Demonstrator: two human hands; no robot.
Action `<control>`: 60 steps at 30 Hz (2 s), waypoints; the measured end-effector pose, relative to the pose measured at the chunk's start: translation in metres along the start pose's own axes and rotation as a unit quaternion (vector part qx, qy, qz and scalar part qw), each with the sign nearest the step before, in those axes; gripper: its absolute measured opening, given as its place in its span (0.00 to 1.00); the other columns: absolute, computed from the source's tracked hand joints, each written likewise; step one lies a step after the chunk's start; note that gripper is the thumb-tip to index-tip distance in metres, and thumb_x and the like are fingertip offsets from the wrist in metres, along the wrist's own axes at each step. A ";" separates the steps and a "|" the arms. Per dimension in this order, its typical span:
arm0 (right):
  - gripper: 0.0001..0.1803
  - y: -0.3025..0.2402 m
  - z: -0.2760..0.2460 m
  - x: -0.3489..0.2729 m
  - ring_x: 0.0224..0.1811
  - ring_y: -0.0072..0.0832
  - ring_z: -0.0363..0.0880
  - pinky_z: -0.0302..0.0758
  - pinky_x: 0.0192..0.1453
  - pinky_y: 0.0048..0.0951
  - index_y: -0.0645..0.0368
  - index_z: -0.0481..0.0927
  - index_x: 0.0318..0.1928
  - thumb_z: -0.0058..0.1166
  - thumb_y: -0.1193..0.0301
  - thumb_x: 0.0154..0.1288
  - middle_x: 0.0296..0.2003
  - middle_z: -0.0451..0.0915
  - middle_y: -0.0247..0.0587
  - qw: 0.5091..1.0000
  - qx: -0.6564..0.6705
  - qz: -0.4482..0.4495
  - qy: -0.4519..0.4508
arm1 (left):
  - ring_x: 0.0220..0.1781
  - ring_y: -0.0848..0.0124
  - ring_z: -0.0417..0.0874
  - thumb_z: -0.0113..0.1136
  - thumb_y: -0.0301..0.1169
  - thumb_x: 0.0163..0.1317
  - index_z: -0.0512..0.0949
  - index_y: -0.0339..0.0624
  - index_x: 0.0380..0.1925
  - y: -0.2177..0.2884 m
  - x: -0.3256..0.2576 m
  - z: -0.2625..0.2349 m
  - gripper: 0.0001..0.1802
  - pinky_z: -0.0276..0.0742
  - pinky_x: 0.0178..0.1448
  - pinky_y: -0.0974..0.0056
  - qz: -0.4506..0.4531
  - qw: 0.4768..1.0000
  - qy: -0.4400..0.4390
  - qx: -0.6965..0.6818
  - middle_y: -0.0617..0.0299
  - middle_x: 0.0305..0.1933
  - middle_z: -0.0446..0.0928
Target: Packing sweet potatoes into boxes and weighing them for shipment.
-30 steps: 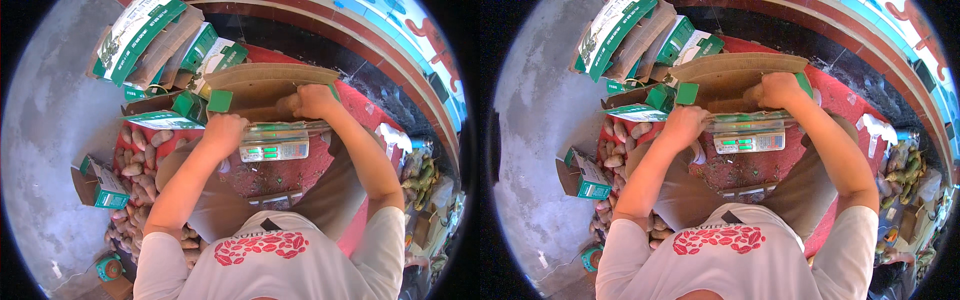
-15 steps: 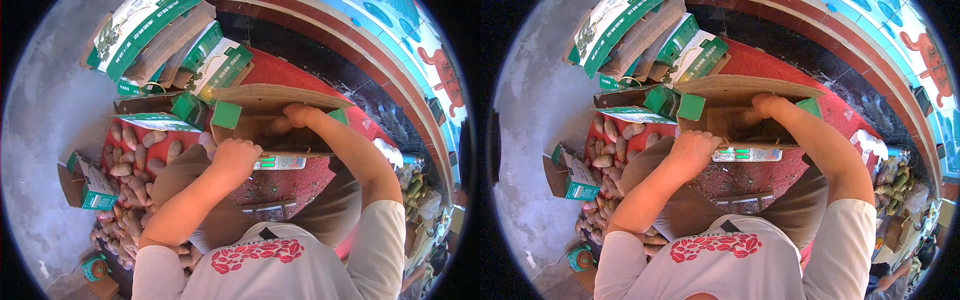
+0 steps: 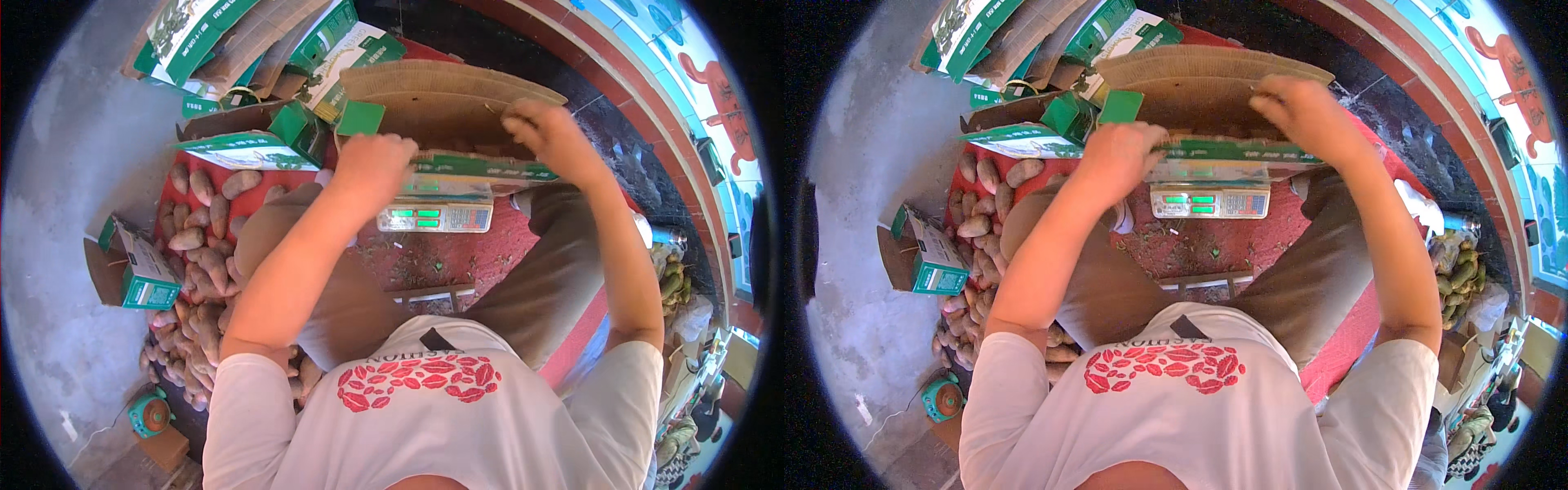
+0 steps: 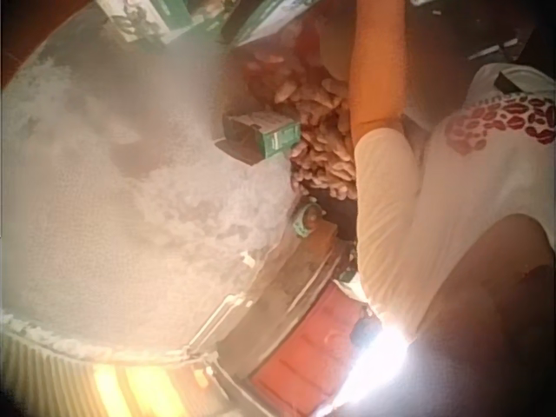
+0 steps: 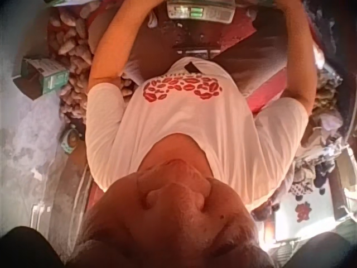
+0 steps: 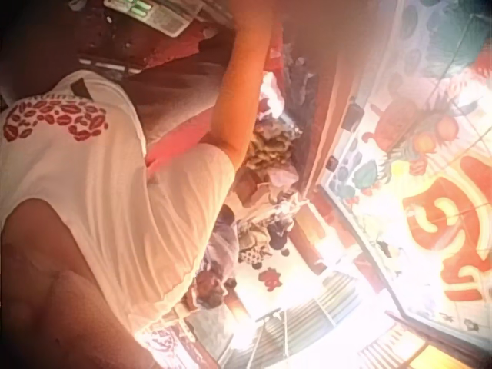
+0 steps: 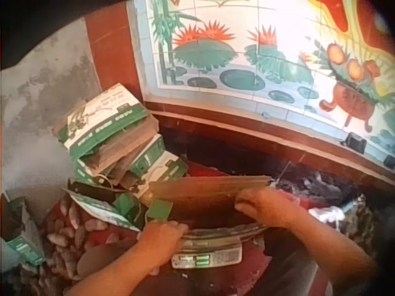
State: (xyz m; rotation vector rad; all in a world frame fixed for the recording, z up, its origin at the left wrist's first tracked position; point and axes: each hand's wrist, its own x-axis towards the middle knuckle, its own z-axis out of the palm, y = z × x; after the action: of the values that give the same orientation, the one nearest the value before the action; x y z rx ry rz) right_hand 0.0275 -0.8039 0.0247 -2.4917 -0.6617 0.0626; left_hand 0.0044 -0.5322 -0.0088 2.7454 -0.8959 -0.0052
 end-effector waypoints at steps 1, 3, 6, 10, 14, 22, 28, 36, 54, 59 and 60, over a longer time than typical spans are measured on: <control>0.11 0.000 -0.005 -0.010 0.33 0.41 0.78 0.74 0.40 0.33 0.62 0.77 0.38 0.50 0.67 0.61 0.30 0.79 0.49 0.996 0.033 0.012 0.080 | 0.35 0.56 0.79 0.58 0.35 0.51 0.77 0.42 0.31 -0.001 0.001 -0.002 0.10 0.74 0.38 0.55 0.001 1.000 -0.001 -0.001 0.54 0.30 0.77; 0.10 0.007 -0.011 -0.028 0.31 0.35 0.78 0.74 0.39 0.29 0.63 0.77 0.38 0.50 0.68 0.63 0.28 0.79 0.45 0.987 0.069 0.045 0.141 | 0.36 0.55 0.78 0.61 0.39 0.49 0.78 0.42 0.35 -0.002 0.002 -0.008 0.16 0.74 0.39 0.56 0.019 0.994 0.101 -0.032 0.54 0.32 0.78; 0.10 0.027 -0.015 -0.055 0.29 0.24 0.77 0.73 0.37 0.23 0.65 0.77 0.38 0.49 0.69 0.64 0.26 0.78 0.40 0.951 0.109 0.098 0.273 | 0.36 0.57 0.79 0.60 0.45 0.51 0.80 0.41 0.32 0.001 0.006 -0.015 0.18 0.73 0.41 0.57 -0.022 0.984 0.151 -0.088 0.55 0.32 0.79; 0.12 0.054 -0.010 -0.070 0.28 0.19 0.75 0.72 0.34 0.21 0.65 0.77 0.36 0.47 0.68 0.67 0.26 0.78 0.36 0.883 0.174 0.156 0.407 | 0.37 0.56 0.80 0.58 0.46 0.55 0.80 0.40 0.33 -0.009 0.007 -0.019 0.19 0.74 0.41 0.58 -0.064 0.967 0.210 -0.131 0.54 0.35 0.80; 0.14 0.058 -0.011 -0.073 0.26 0.17 0.73 0.71 0.32 0.19 0.65 0.78 0.34 0.46 0.65 0.68 0.25 0.77 0.35 0.846 0.226 0.160 0.456 | 0.37 0.57 0.80 0.56 0.45 0.57 0.80 0.40 0.33 -0.017 0.006 -0.016 0.18 0.74 0.41 0.59 -0.083 0.951 0.261 -0.145 0.54 0.34 0.80; 0.15 0.064 -0.011 -0.075 0.26 0.18 0.72 0.71 0.32 0.20 0.64 0.78 0.35 0.46 0.64 0.69 0.26 0.76 0.34 0.824 0.265 0.161 0.474 | 0.38 0.56 0.81 0.54 0.45 0.59 0.81 0.39 0.31 -0.017 0.006 -0.017 0.19 0.74 0.41 0.59 -0.098 0.943 0.283 -0.146 0.52 0.34 0.80; 0.16 0.060 -0.011 -0.073 0.26 0.17 0.71 0.70 0.32 0.20 0.63 0.78 0.35 0.45 0.63 0.69 0.26 0.76 0.34 0.826 0.257 0.165 0.474 | 0.37 0.55 0.80 0.53 0.45 0.59 0.81 0.38 0.31 -0.019 0.008 -0.017 0.20 0.74 0.42 0.58 -0.088 0.940 0.296 -0.146 0.51 0.33 0.80; 0.16 0.055 -0.008 -0.067 0.25 0.16 0.71 0.69 0.29 0.18 0.64 0.78 0.32 0.46 0.63 0.68 0.23 0.74 0.32 0.831 0.247 0.148 0.475 | 0.36 0.54 0.80 0.53 0.44 0.60 0.81 0.37 0.30 -0.020 0.010 -0.016 0.19 0.73 0.42 0.57 -0.082 0.942 0.294 -0.137 0.49 0.32 0.80; 0.17 0.053 -0.006 -0.065 0.25 0.16 0.71 0.70 0.29 0.18 0.65 0.78 0.32 0.46 0.63 0.68 0.23 0.74 0.33 0.840 0.231 0.154 0.466 | 0.37 0.52 0.79 0.51 0.46 0.60 0.81 0.37 0.30 -0.019 0.009 -0.015 0.21 0.71 0.43 0.54 -0.065 0.939 0.310 -0.136 0.48 0.31 0.79; 0.17 0.059 -0.004 -0.060 0.25 0.17 0.71 0.69 0.29 0.19 0.64 0.78 0.32 0.45 0.63 0.68 0.23 0.75 0.33 0.856 0.190 0.160 0.453 | 0.37 0.58 0.80 0.54 0.41 0.60 0.80 0.37 0.34 -0.030 -0.005 -0.029 0.17 0.73 0.42 0.59 -0.053 0.941 0.315 -0.108 0.52 0.34 0.80; 0.17 0.059 -0.007 -0.061 0.25 0.17 0.71 0.69 0.29 0.20 0.64 0.78 0.32 0.44 0.63 0.68 0.24 0.76 0.33 0.866 0.141 0.184 0.443 | 0.39 0.63 0.81 0.54 0.38 0.61 0.80 0.38 0.37 -0.033 -0.011 -0.039 0.15 0.74 0.41 0.64 -0.036 0.942 0.320 -0.094 0.55 0.35 0.80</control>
State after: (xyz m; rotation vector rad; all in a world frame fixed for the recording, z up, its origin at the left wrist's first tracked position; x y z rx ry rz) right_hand 0.0012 -0.8789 -0.0063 -2.0038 0.2038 -0.7462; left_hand 0.0179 -0.4904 0.0197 2.3510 -0.5708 0.7055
